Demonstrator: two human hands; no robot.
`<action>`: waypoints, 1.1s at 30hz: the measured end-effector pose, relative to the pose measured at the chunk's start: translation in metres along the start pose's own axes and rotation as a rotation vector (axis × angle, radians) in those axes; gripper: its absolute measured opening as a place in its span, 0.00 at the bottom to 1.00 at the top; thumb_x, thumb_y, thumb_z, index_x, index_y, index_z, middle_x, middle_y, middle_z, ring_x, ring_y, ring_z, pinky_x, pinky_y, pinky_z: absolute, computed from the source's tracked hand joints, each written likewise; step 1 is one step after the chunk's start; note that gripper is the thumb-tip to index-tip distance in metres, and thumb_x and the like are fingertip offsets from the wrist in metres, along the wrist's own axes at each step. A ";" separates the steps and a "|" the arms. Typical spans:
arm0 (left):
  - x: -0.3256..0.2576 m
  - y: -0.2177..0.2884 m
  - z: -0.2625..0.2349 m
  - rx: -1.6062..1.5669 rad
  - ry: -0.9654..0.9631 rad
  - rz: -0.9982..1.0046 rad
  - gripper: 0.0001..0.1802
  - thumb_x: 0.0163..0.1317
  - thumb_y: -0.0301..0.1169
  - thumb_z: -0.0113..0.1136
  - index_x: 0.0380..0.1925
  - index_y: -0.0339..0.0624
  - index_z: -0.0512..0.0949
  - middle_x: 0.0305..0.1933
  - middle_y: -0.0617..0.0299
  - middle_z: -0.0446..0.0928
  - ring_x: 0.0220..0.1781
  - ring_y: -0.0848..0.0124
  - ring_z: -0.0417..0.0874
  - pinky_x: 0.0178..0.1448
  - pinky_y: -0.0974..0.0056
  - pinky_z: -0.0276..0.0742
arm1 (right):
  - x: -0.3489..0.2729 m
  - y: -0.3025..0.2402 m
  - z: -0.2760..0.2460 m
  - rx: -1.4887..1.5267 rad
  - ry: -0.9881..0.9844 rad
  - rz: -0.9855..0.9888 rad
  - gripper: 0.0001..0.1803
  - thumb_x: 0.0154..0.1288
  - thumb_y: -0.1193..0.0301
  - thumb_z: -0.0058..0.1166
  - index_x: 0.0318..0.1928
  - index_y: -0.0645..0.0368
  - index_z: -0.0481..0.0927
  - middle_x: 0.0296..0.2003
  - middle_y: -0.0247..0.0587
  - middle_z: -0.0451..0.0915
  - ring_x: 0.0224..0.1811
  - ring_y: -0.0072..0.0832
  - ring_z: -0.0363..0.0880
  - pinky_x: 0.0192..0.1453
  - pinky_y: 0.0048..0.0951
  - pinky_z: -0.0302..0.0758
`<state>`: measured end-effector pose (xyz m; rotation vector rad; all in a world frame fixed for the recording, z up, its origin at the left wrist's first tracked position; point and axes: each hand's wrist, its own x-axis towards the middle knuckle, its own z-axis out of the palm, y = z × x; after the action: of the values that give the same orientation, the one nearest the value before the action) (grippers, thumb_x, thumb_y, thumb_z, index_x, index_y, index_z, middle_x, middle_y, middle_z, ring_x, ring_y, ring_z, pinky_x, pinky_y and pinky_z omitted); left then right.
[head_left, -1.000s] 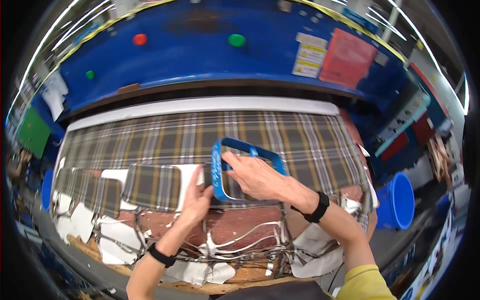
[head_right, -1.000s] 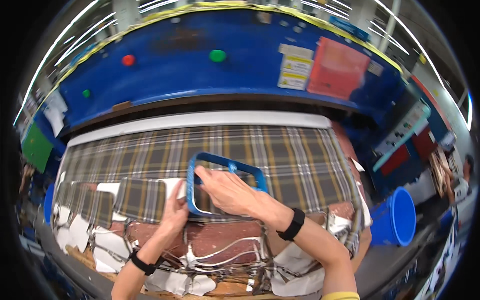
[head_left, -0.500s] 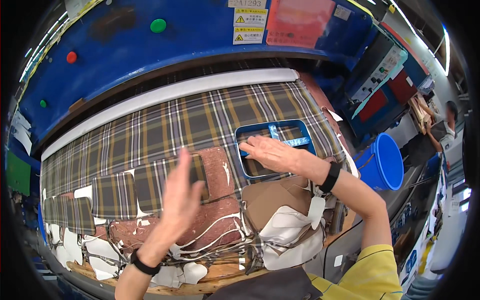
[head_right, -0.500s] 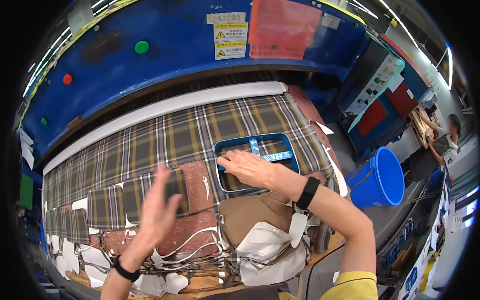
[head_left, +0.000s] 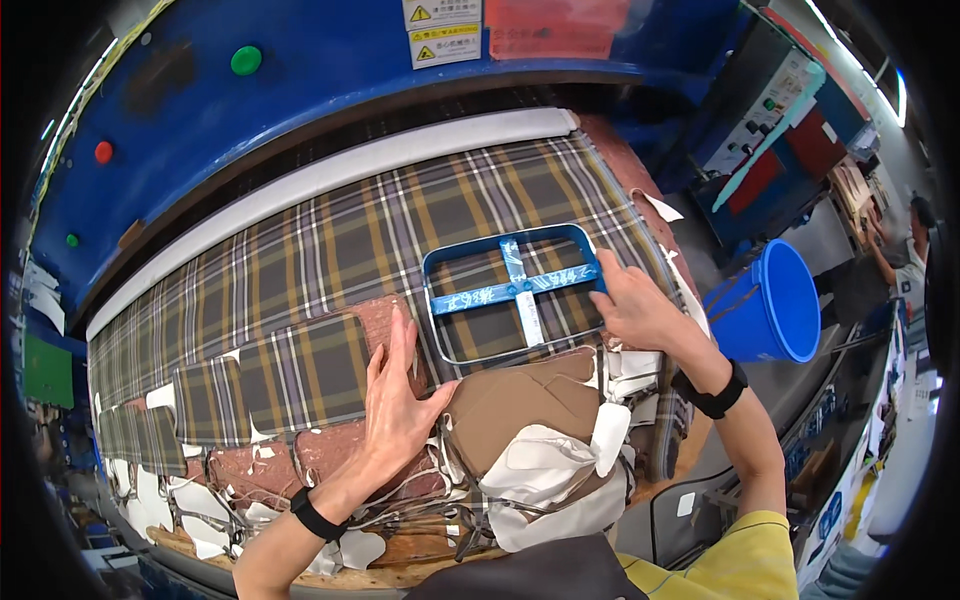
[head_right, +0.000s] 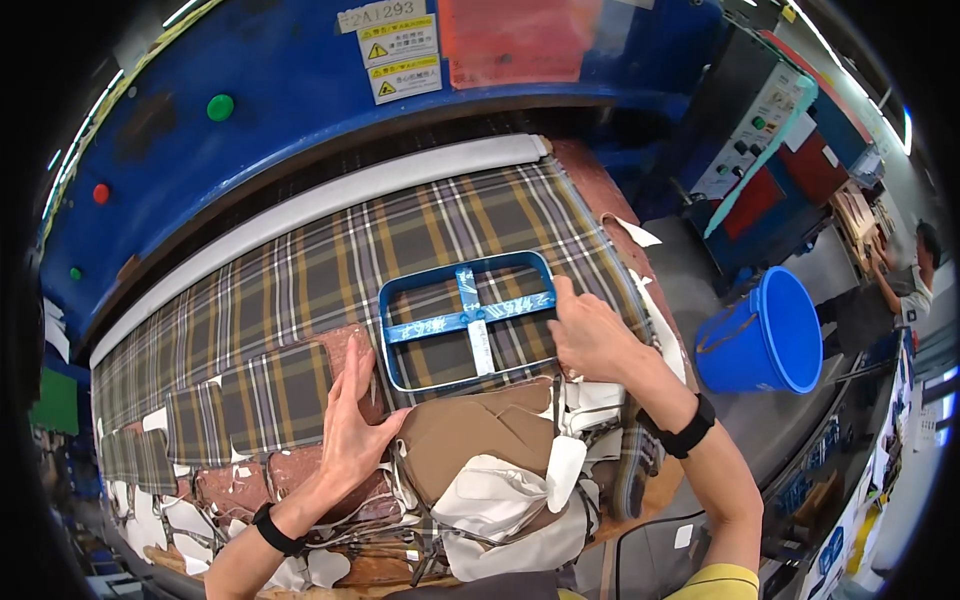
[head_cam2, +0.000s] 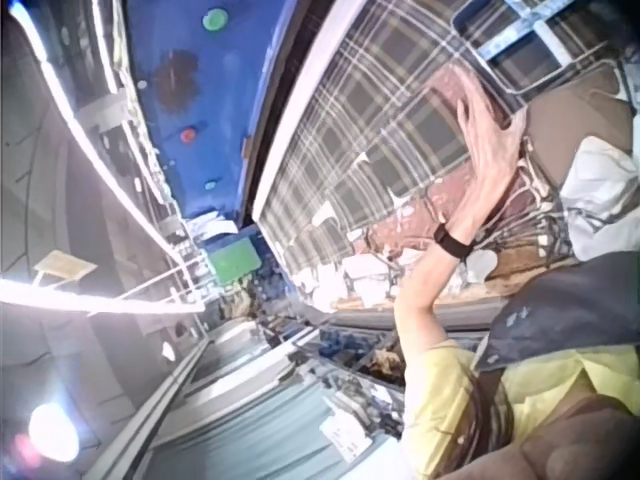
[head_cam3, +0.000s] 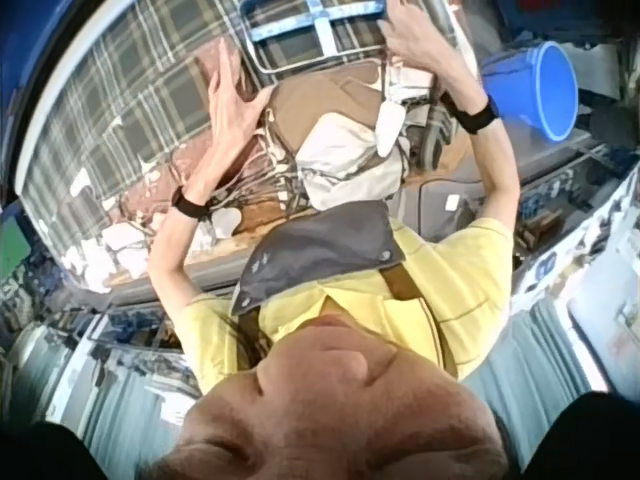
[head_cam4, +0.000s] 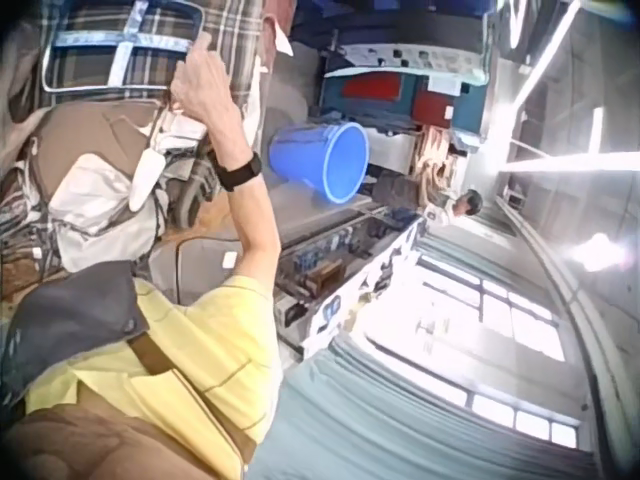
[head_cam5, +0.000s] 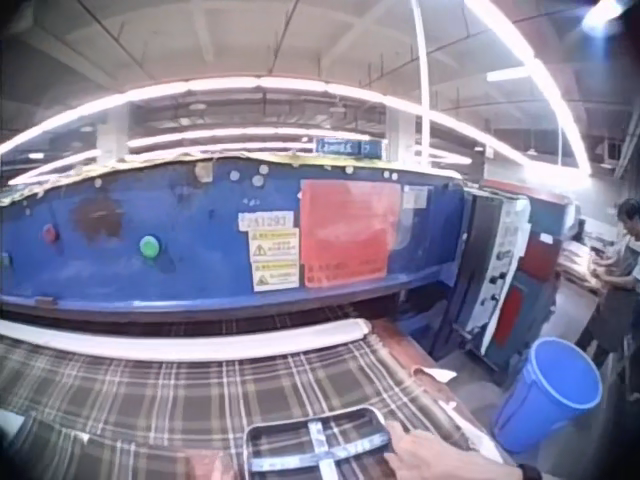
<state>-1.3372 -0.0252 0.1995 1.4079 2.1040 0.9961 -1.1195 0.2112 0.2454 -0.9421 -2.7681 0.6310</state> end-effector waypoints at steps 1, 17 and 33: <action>0.000 -0.001 0.001 -0.042 0.008 -0.015 0.62 0.51 0.30 0.73 0.76 0.43 0.37 0.73 0.44 0.60 0.73 0.49 0.62 0.77 0.52 0.52 | -0.001 0.006 0.002 0.048 -0.031 0.015 0.21 0.63 0.76 0.51 0.55 0.69 0.62 0.21 0.59 0.74 0.28 0.59 0.74 0.36 0.53 0.68; -0.001 0.005 0.000 0.135 0.055 0.091 0.39 0.50 0.26 0.72 0.66 0.44 0.70 0.66 0.45 0.71 0.70 0.55 0.70 0.75 0.48 0.53 | -0.004 -0.017 -0.010 0.269 -0.149 0.098 0.22 0.66 0.72 0.53 0.55 0.67 0.62 0.16 0.52 0.71 0.19 0.50 0.73 0.28 0.46 0.66; 0.000 0.005 0.002 0.230 0.075 0.153 0.41 0.46 0.27 0.74 0.64 0.35 0.70 0.57 0.39 0.78 0.64 0.51 0.76 0.74 0.45 0.54 | -0.030 -0.003 0.015 -0.068 -0.082 -0.207 0.17 0.57 0.65 0.66 0.36 0.63 0.73 0.31 0.47 0.70 0.28 0.45 0.77 0.29 0.41 0.74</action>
<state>-1.3333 -0.0231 0.2018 1.6886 2.2520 0.8979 -1.1012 0.1855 0.2334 -0.6424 -2.9251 0.5572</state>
